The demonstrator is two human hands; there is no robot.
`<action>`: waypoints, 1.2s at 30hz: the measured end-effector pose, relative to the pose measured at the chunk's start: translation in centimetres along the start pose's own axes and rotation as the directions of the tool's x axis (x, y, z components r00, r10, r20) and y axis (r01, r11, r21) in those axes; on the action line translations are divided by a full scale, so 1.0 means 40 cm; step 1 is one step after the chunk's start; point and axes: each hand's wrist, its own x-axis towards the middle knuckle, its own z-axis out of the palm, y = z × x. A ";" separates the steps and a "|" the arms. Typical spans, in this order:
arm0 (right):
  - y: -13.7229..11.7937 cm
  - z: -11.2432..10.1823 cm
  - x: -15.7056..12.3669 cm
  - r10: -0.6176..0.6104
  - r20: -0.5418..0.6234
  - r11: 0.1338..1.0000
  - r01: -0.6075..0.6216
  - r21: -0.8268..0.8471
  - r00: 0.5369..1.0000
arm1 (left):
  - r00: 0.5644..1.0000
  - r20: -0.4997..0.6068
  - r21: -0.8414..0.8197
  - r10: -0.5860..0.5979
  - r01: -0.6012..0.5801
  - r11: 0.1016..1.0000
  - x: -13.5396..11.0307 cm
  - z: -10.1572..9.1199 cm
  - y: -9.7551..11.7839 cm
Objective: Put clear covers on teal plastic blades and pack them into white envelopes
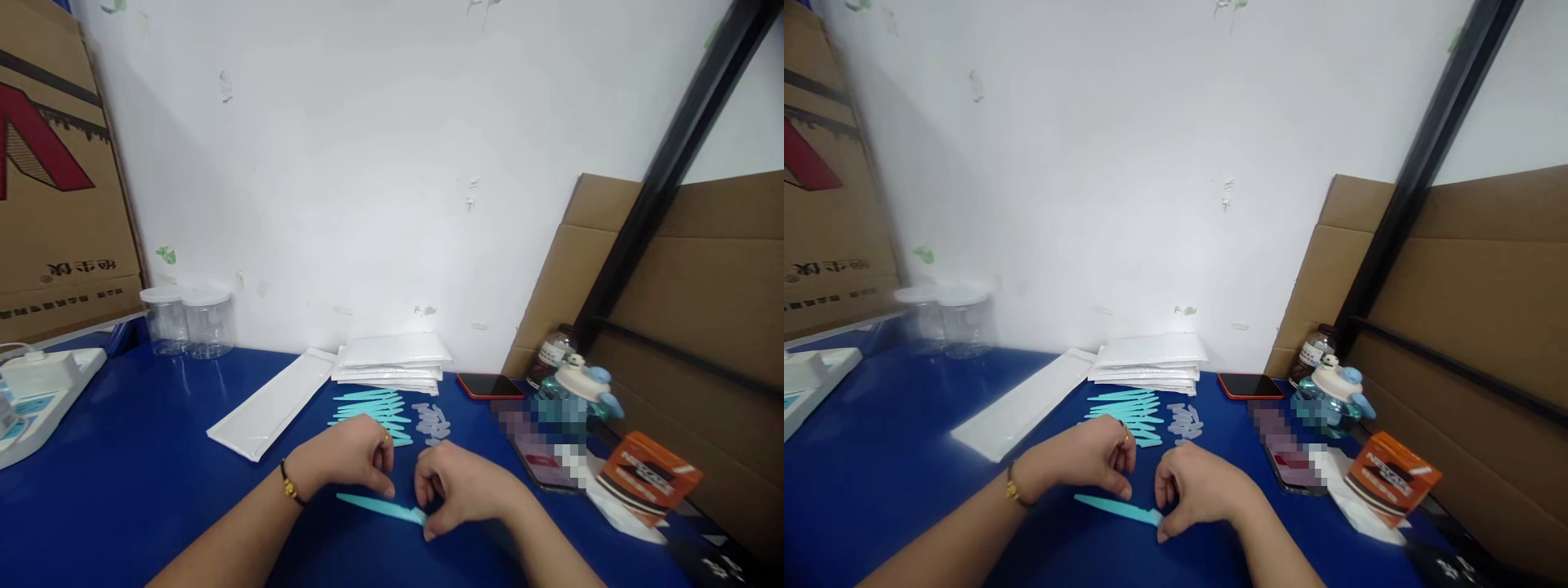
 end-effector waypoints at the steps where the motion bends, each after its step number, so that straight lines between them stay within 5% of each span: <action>1: -0.003 0.006 0.004 0.010 -0.014 1.000 -0.010 -0.017 1.000 | 0.999 0.040 -0.015 0.010 -0.009 1.000 -0.002 0.007 0.006; 6: 0.001 0.016 0.034 0.038 -0.256 0.990 -0.072 -0.124 0.966 | 0.999 -0.037 0.126 -0.038 0.043 0.991 0.008 0.024 0.016; 9: 0.001 0.014 0.041 0.027 -0.262 0.985 -0.071 -0.157 0.965 | 0.991 -0.127 0.246 -0.036 0.066 0.967 0.014 0.022 0.015; 23: 0.058 -0.034 0.002 0.161 -0.336 0.955 -0.232 -0.183 0.928 | 0.976 -0.195 0.366 -0.096 0.163 0.916 0.020 0.007 -0.035; 27: 0.059 -0.061 -0.008 0.114 -0.491 0.962 -0.220 -0.163 0.864 | 0.966 -0.247 0.243 -0.075 0.136 0.960 0.013 -0.030 -0.006; 30: 0.060 -0.070 -0.011 0.074 -0.584 0.963 -0.211 -0.169 0.808 | 0.971 -0.238 -0.094 0.014 -0.038 0.995 -0.013 -0.044 0.047; 33: 0.068 -0.067 -0.004 0.062 -0.632 0.959 -0.222 -0.178 0.773 | 0.968 -0.041 -0.542 0.246 -0.228 0.809 -0.057 0.052 0.063; 34: 0.073 -0.066 -0.001 0.061 -0.641 0.956 -0.229 -0.182 0.765 | 0.952 0.022 -0.636 0.306 -0.223 0.739 -0.074 0.115 0.051; 36: 0.085 -0.064 0.004 0.069 -0.661 0.950 -0.251 -0.184 0.747 | 0.951 -0.018 -0.740 0.310 -0.221 0.636 -0.110 0.269 0.010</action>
